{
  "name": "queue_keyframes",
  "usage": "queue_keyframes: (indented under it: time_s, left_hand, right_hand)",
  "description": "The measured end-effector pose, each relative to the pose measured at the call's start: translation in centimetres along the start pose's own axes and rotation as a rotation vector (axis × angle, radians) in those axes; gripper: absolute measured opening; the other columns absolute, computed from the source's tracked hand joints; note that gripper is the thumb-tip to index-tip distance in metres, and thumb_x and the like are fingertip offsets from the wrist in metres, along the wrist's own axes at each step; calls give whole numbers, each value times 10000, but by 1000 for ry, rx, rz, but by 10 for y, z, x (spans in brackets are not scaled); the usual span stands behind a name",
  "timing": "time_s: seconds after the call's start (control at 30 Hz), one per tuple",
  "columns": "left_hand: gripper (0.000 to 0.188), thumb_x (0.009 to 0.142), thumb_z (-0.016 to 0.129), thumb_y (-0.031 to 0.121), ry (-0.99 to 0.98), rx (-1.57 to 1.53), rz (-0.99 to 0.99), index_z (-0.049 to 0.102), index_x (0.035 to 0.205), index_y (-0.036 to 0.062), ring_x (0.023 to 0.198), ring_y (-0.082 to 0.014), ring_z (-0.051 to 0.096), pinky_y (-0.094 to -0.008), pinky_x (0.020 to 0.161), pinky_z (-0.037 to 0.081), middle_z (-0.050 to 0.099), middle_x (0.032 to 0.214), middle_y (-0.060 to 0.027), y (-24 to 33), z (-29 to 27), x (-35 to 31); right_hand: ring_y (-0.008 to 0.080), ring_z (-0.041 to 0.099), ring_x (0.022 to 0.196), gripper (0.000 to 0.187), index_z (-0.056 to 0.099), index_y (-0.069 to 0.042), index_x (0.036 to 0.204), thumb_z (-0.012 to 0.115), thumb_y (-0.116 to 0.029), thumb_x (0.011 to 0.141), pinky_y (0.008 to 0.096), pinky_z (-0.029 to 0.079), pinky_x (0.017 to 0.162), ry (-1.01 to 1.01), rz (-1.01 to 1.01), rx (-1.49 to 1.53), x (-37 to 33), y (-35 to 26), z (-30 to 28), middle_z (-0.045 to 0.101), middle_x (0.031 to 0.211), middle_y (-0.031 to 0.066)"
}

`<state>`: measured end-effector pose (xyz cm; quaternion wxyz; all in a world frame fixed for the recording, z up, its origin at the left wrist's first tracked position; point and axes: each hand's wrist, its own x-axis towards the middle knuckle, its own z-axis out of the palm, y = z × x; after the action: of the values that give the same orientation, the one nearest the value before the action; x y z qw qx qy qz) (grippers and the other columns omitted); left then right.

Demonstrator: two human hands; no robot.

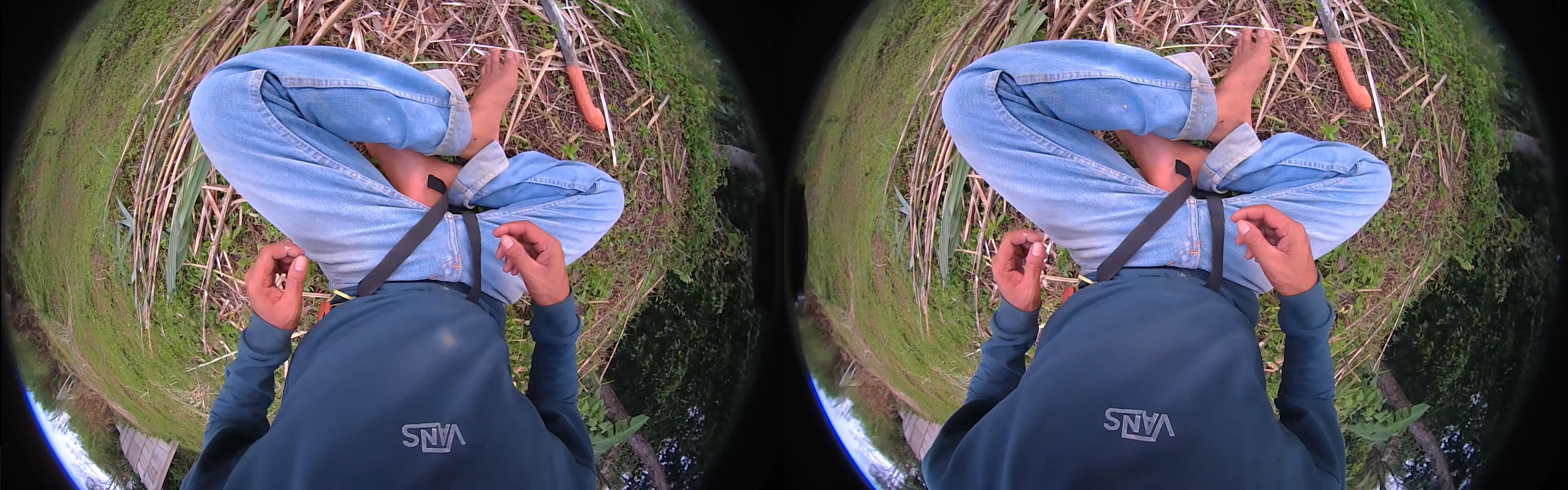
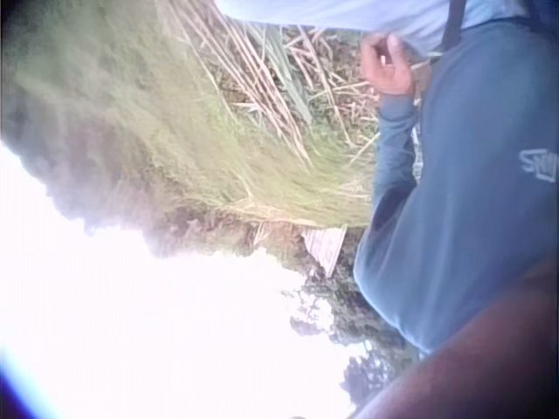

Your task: The person sits cross-legged on the ground and uses a machete to split long, thin sticks into smaller pieces. They hold the stick with one hand and strike it with the machete in the other, creating a pile of split wood.

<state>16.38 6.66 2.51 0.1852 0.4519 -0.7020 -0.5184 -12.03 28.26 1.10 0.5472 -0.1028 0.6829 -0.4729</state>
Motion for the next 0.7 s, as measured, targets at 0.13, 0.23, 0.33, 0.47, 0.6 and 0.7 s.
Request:
queue_keyframes:
  time_s: [0.13,0.23,0.33,0.47,0.6,0.7]
  left_hand:
    - [237,818,660,51,-908,128,143,605,1045,7,767,-208,596,-305,664,468,605,914,-123,64,57,38]
    - [286,780,702,98,-955,410,485,614,1046,42,854,-297,592,-373,714,481,583,901,-111,51,94,37]
    - [318,789,708,178,-902,362,573,613,1065,52,876,-318,590,-392,733,484,585,909,-121,58,104,38]
    - [286,829,680,209,-1113,426,454,629,1050,34,878,-329,597,-390,763,485,594,921,-146,52,96,22]
    - [337,855,652,236,-963,424,428,621,1062,-29,904,-334,585,-399,795,471,625,1009,-161,47,99,16]
    - [365,866,642,243,-982,482,404,617,1101,-36,937,-327,563,-389,840,457,631,1061,-162,46,96,11]
  right_hand:
    - [193,537,780,326,604,-14,1101,678,-204,846,305,449,702,-146,-319,-542,-23,-4,37,553,890,63]
    - [270,536,848,335,606,-26,1095,674,-223,833,353,449,747,22,-482,-750,-18,14,45,538,924,102]
    - [297,547,846,273,620,-21,1021,649,-229,847,386,452,742,141,-531,-773,-13,30,52,551,882,113]
    - [306,548,766,233,615,-11,882,645,-241,853,396,456,692,229,-539,-654,6,51,53,540,788,116]
    - [285,545,767,236,614,-11,872,672,-236,831,390,431,657,173,-412,-588,-2,40,46,531,748,96]
    - [279,542,802,230,614,-7,885,679,-220,826,387,433,677,291,-588,-732,-18,27,51,549,796,87]
